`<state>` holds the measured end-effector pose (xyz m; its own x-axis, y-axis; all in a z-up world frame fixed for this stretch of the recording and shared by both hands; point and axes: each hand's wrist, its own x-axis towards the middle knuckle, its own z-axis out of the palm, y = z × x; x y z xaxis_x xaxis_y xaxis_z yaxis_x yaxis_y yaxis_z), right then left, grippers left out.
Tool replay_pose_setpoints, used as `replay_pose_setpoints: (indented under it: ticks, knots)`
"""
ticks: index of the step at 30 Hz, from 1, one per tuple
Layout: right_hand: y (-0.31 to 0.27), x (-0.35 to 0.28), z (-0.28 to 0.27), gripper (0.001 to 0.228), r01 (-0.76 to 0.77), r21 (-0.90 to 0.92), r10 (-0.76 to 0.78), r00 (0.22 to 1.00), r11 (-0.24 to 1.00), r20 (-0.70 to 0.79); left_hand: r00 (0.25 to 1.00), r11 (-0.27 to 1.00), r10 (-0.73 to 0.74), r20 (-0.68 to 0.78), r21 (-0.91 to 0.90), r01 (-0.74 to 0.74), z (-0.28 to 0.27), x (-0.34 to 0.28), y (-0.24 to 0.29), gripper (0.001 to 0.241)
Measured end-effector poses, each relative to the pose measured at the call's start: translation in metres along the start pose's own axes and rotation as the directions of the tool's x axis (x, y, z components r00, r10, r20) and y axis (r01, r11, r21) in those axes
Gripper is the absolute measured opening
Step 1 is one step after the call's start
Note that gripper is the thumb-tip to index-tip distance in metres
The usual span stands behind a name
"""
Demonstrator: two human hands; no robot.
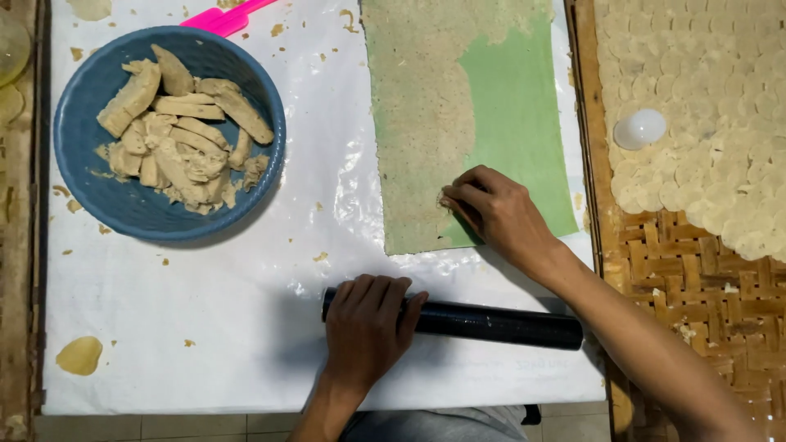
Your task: Rolling out pieces of dough into thin sheets using a black rolling pin on a flat surface.
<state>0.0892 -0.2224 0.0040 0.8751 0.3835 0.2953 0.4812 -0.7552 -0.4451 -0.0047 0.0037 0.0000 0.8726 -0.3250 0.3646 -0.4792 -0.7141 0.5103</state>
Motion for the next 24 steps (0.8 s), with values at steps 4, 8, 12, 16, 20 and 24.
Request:
replay_pose_setpoints:
  ticks: [4,8,12,16,20,24]
  knots:
    - [-0.003,-0.001,-0.001,0.019,-0.036,-0.029,0.037,0.998,0.999,0.057,1.000,0.999,0.020,0.004,-0.045,-0.020,-0.004,-0.005,-0.001,0.020]
    - [-0.005,0.005,-0.001,0.016,-0.080,0.002,0.080,0.997,0.997,0.004,0.989,0.993,0.088,0.116,-0.094,-0.078,-0.009,-0.007,-0.005,0.043]
    - [-0.003,0.004,-0.001,0.011,-0.048,-0.031,0.049,0.999,0.998,0.021,0.946,0.983,0.149,0.286,-0.145,-0.111,-0.021,-0.002,-0.007,0.052]
    - [-0.017,0.000,-0.019,0.022,-0.101,-0.019,0.102,0.992,0.995,0.069,0.939,0.984,0.156,0.307,-0.132,-0.120,-0.018,-0.003,-0.009,0.050]
    - [-0.020,-0.013,-0.019,0.017,-0.154,0.050,0.150,0.986,0.987,0.079,0.938,0.989,0.136,0.319,-0.102,-0.109,-0.014,-0.004,-0.009,0.050]
    - [-0.021,-0.017,-0.014,0.018,-0.160,-0.017,0.161,0.985,0.987,0.067,0.932,0.989,0.135,0.337,-0.108,-0.104,-0.016,-0.003,-0.008,0.049]
